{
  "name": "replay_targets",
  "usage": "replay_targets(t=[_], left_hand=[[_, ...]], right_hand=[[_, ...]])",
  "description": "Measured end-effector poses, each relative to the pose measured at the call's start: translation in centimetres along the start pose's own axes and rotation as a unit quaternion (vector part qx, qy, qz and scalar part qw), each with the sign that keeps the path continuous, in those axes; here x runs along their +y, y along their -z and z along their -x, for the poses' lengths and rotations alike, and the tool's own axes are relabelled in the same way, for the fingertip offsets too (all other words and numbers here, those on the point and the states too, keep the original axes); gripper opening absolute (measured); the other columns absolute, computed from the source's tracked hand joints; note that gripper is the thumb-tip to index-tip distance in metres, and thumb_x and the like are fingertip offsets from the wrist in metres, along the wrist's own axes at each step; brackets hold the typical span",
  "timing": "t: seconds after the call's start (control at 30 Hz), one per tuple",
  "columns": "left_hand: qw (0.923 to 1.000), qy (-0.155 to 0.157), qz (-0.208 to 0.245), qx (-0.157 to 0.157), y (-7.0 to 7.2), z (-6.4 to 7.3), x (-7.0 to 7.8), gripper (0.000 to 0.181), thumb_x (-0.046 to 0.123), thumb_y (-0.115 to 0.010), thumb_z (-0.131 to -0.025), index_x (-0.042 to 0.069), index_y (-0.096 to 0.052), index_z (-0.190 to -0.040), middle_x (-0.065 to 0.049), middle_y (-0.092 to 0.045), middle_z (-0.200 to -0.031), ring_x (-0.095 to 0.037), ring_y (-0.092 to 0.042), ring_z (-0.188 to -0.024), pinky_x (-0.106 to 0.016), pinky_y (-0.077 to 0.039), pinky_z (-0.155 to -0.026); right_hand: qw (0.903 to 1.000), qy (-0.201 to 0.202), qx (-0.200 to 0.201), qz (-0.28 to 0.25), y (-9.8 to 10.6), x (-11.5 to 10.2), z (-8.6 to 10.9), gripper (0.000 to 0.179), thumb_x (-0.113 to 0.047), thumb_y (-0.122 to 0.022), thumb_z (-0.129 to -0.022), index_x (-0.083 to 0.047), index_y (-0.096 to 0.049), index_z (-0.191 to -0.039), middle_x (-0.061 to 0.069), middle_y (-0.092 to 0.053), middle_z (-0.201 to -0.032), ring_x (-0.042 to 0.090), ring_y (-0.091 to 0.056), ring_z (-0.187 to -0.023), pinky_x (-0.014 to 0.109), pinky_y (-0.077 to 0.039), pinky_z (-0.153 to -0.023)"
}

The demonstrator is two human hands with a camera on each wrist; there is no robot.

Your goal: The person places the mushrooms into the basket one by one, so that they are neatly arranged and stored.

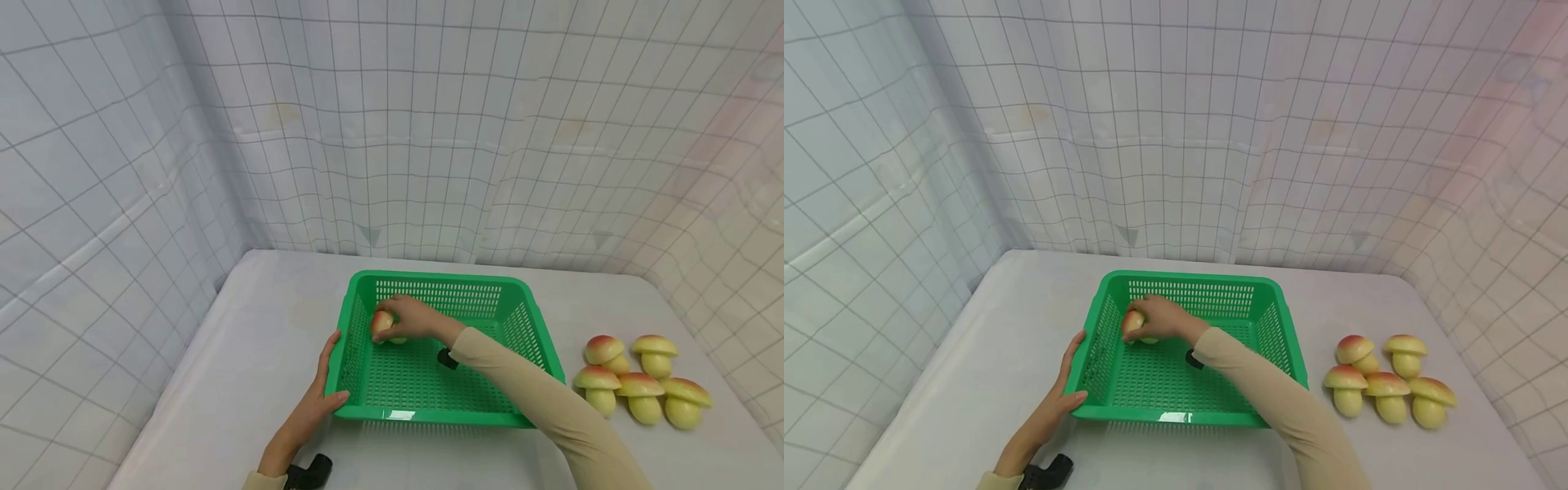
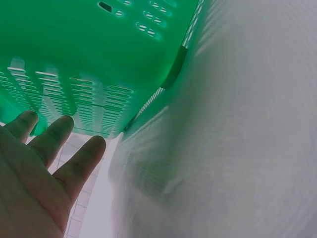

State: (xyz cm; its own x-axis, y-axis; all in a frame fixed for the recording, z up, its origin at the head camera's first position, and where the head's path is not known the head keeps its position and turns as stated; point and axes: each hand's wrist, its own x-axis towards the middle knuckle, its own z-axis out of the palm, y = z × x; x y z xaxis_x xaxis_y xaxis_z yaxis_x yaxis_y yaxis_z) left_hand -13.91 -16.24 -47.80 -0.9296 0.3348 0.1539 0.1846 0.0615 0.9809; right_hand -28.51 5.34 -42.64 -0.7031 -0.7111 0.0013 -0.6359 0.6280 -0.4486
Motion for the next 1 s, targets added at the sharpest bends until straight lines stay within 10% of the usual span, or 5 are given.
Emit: replay_targets(t=[0.7, 1.0], left_hand=[[0.9999, -0.003, -0.014, 0.003, 0.0, 0.1, 0.3, 0.081, 0.022, -0.049, -0.090, 0.034, 0.001, -0.152, -0.009, 0.007, -0.156, -0.035, -0.003, -0.137, -0.066, -0.010, -0.098], [1.0000, 0.000, -0.001, 0.002, 0.0, 0.1, 0.0, 0.082, 0.021, -0.049, -0.089, 0.036, 0.001, -0.152, -0.006, 0.008, -0.156, -0.033, 0.000, -0.138, -0.066, -0.007, -0.098]], right_hand=[[0.9999, -0.003, -0.005, 0.016, -0.1, 0.2, 0.2, 0.057, -0.044, -0.066, -0.086, -0.009, -0.055, -0.130, 0.008, -0.057, -0.115, 0.020, -0.055, -0.096, 0.031, -0.046, -0.072], [0.9996, -0.006, -0.013, 0.024, 1.3, -0.1, 1.2, 0.057, -0.044, -0.059, -0.091, -0.009, -0.052, -0.135, 0.011, -0.051, -0.129, 0.026, -0.049, -0.115, 0.041, -0.041, -0.091]])
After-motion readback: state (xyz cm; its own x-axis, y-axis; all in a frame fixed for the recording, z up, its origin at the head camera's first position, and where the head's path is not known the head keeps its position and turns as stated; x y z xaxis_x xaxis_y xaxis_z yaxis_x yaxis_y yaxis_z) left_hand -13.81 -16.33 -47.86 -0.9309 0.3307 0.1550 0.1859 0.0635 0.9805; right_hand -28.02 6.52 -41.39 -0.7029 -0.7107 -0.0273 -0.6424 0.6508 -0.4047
